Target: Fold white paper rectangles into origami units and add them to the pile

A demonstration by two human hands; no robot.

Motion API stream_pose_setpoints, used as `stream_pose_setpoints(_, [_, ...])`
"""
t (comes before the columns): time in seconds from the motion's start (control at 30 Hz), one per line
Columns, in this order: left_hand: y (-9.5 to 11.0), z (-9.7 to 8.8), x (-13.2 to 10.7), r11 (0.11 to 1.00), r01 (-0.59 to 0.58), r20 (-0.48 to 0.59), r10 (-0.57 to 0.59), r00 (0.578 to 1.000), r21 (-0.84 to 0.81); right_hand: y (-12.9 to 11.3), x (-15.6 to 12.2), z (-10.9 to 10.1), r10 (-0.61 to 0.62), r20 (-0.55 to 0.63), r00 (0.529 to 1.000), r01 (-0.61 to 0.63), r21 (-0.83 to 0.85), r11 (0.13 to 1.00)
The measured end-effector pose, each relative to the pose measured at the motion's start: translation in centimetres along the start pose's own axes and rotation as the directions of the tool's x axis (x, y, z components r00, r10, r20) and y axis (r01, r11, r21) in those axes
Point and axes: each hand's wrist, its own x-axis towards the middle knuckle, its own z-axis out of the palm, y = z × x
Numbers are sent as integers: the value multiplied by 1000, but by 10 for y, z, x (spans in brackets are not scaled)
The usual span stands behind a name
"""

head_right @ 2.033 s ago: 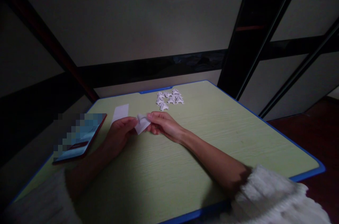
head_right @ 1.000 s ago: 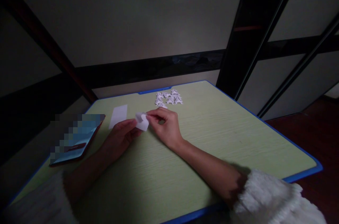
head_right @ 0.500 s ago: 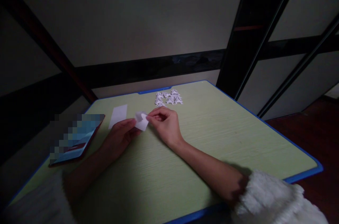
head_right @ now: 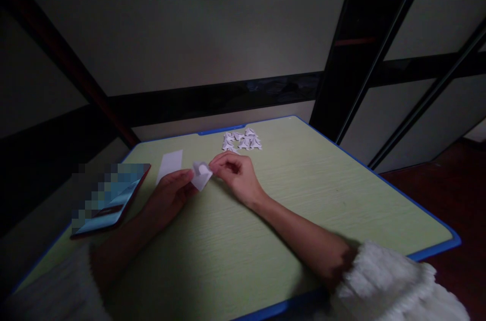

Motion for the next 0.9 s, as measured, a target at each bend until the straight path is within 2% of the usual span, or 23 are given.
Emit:
stream_pose_setpoints(0.23, [-3, -1, 1, 999, -30, 40, 29, 999, 45, 7, 1, 3, 217, 2, 976, -214, 178, 961])
stream_pose_setpoints(0.33, [-4, -4, 2, 998, -32, 76, 27, 997, 59, 9, 1, 3, 305, 73, 950, -313, 230, 921])
stream_pose_setpoints(0.43, [-2, -6, 4, 996, -30, 122, 20, 992, 80, 9, 1, 1, 353, 189, 916, -389, 213, 896])
stream_pose_setpoints(0.67, [1, -14, 5, 990, 36, 239, -69, 969, 140, 4, 0, -2, 341, 363, 867, -392, 73, 917])
stream_pose_setpoints(0.9, [3, -13, 2, 975, 95, 280, -151, 948, 203, 3, -1, -4, 323, 421, 848, -372, 38, 927])
